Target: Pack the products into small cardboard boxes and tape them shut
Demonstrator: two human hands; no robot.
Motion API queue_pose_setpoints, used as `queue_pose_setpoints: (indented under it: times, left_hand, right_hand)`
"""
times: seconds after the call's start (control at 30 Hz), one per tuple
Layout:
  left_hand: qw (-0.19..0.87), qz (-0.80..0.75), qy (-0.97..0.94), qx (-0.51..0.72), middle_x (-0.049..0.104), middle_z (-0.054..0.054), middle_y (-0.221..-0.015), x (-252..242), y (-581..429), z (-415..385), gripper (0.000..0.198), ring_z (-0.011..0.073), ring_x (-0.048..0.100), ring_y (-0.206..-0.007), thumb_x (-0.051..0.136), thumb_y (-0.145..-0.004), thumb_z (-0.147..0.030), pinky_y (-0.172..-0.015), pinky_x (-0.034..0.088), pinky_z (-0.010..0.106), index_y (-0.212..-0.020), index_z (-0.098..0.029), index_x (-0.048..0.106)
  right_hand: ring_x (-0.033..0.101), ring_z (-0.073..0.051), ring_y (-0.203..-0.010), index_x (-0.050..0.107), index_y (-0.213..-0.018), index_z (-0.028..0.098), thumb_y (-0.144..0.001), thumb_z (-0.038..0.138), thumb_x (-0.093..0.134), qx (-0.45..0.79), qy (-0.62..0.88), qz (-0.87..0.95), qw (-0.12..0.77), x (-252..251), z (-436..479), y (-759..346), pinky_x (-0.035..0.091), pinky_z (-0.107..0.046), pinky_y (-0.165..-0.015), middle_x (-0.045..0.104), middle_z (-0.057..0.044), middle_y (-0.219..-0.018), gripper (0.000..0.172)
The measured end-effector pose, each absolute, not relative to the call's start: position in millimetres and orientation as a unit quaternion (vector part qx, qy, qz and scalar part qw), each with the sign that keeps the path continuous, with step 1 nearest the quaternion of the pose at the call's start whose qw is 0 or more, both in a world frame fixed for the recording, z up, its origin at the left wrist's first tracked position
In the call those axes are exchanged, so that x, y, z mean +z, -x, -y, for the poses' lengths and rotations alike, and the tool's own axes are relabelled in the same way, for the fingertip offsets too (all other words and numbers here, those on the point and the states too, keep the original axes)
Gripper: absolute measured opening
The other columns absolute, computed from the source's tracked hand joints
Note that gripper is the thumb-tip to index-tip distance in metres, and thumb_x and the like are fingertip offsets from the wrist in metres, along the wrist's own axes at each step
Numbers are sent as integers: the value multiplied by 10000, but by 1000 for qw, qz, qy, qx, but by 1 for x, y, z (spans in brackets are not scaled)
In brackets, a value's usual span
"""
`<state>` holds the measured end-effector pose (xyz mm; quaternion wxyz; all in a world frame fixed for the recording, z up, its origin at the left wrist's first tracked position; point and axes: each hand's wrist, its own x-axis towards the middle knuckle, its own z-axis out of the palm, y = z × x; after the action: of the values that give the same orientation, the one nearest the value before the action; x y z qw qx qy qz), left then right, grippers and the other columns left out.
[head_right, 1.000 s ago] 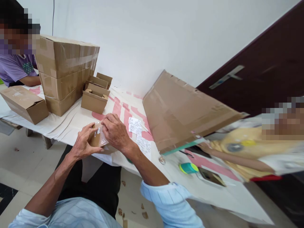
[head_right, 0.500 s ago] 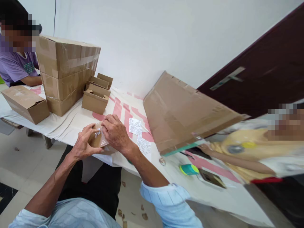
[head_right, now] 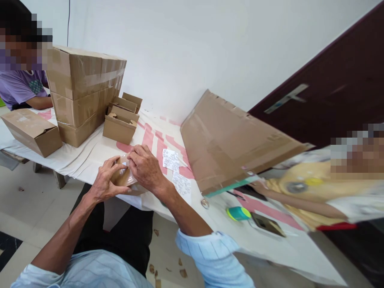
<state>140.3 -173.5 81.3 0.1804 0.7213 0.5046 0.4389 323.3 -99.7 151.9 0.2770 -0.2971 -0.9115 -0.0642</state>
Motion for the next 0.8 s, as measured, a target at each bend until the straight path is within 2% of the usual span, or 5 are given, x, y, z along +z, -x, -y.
queue_pose_setpoints:
  times: [0.23,0.3,0.4,0.53,0.8]
  left_hand:
    - [208,-505,-721,426,500,174,-1616,82,-135,174,882,457,457,-1512,1045,-611,-470,-1115,469,649,-1366,-300,623]
    - [217,-494,-716,444,513,168,-1610,79,-134,172,872,445,464,-1512,1020,-651,-514,-1135,463,637,-1385,-294,604]
    - [222,-473,-699,489,607,137,-1516,76,-134,167,660,374,548,-1451,930,-794,-480,-1162,465,559,-1343,-286,620]
    - [206,-488,-659,535,732,92,-1287,76,-135,159,285,277,708,-1177,809,-898,-323,-1027,542,434,-1139,-243,680]
    - [141,-486,-674,538,808,69,-1092,83,-134,152,104,249,774,-1004,798,-879,-266,-927,591,374,-954,-236,733]
  right_hand:
    - [611,-282,-1051,713,-926,229,-1002,111,538,-59,296,911,280,152,102,-322,558,-454,-933,712,-112,-1062,224]
    - [610,-283,-1048,711,-926,229,-1002,110,534,-57,296,912,279,152,102,-321,559,-456,-930,712,-113,-1060,227]
    - [605,-283,-1041,712,-931,226,-993,99,537,-54,294,911,284,152,103,-321,557,-459,-927,714,-113,-1059,225]
    - [600,-282,-1053,721,-951,234,-980,76,530,-48,293,910,289,151,104,-319,552,-457,-935,715,-105,-1050,250]
    - [594,-278,-1043,717,-949,230,-979,73,530,-44,292,912,286,151,106,-318,539,-444,-943,707,-103,-1039,247]
